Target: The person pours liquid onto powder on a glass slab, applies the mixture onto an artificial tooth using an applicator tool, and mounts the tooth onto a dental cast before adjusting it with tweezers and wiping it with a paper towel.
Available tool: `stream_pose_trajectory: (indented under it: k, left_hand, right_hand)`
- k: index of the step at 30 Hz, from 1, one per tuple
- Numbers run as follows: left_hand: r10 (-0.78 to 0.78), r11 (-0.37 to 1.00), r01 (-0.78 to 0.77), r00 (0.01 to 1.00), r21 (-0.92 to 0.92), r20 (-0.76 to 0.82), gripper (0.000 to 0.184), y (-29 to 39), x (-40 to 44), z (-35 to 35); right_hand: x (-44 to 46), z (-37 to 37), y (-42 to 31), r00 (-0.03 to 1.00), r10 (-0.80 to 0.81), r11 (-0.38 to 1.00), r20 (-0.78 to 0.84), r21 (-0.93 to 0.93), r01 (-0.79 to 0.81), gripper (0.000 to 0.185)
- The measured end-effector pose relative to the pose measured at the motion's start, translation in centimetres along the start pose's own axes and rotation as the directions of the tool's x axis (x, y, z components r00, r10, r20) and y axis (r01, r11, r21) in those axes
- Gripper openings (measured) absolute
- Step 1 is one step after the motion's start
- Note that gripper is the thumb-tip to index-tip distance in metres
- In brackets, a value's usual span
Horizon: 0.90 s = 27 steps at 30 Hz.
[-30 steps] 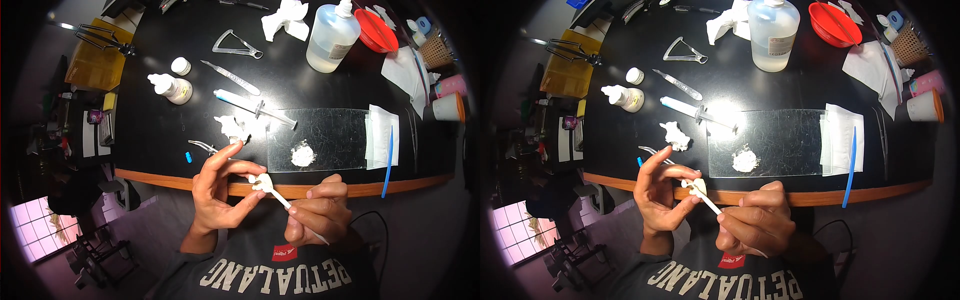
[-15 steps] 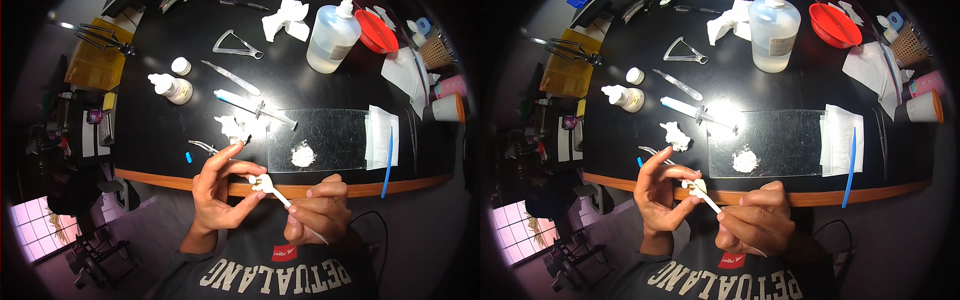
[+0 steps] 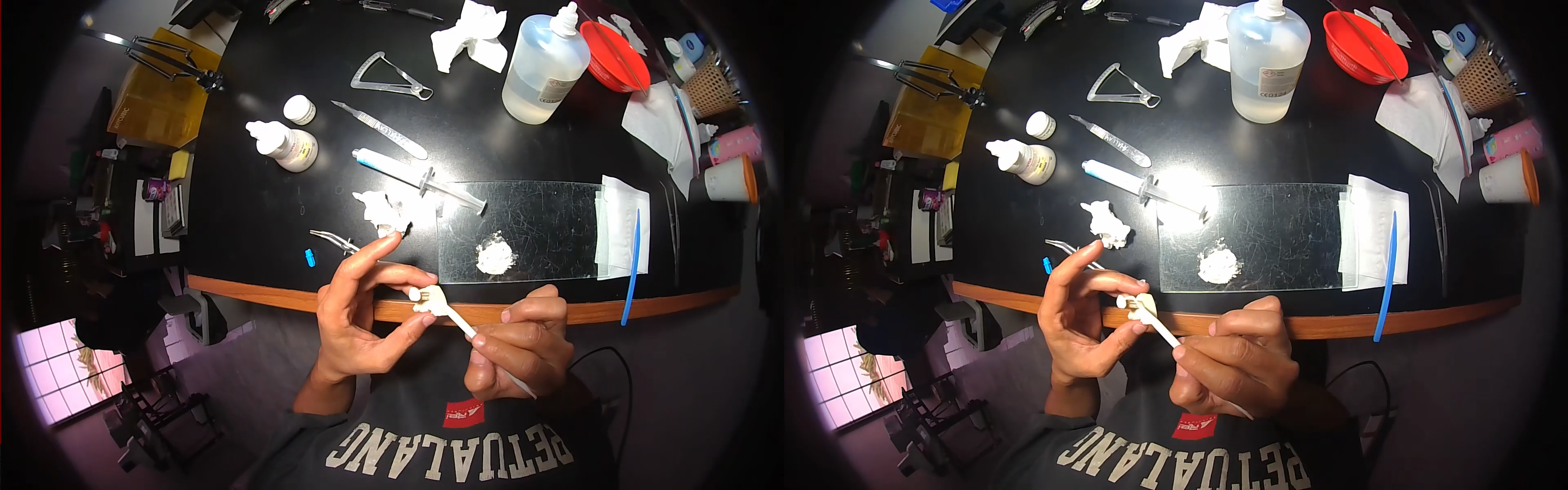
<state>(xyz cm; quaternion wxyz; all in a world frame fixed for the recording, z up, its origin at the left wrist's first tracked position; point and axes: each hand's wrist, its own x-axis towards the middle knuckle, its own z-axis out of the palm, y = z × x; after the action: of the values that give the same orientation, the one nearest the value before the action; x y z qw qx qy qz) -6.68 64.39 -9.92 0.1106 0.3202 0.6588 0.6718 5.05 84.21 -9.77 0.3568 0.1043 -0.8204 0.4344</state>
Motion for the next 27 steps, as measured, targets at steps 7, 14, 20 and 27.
stream_pose_trajectory:
  k: [7,14,20,27]
  left_hand:
    - [0.016,0.999,-0.017,0.999,0.034,0.032,0.09,0.0,0.0,-0.2]
    - [0.012,0.994,-0.018,0.998,0.106,0.063,0.092,0.7,0.4,-0.5]
    - [-0.097,0.992,0.097,0.995,0.076,-0.004,0.082,2.2,1.3,0.1]
    - [-0.145,0.968,0.146,0.989,0.204,-0.023,0.076,3.6,1.6,0.1]
  right_hand:
    - [0.1,0.2,0.0,1.0,-0.005,1.0,-0.023,0.002,0.005,0.029]
    - [0.1,0.2,0.1,0.994,0.021,1.0,-0.108,-0.002,-0.021,0.029]
    - [1.6,-2.7,0.4,0.995,0.068,0.972,-0.075,-0.219,-0.083,0.023]
    - [2.3,-5.2,2.4,0.999,0.028,0.91,-0.026,-0.412,-0.036,0.021]
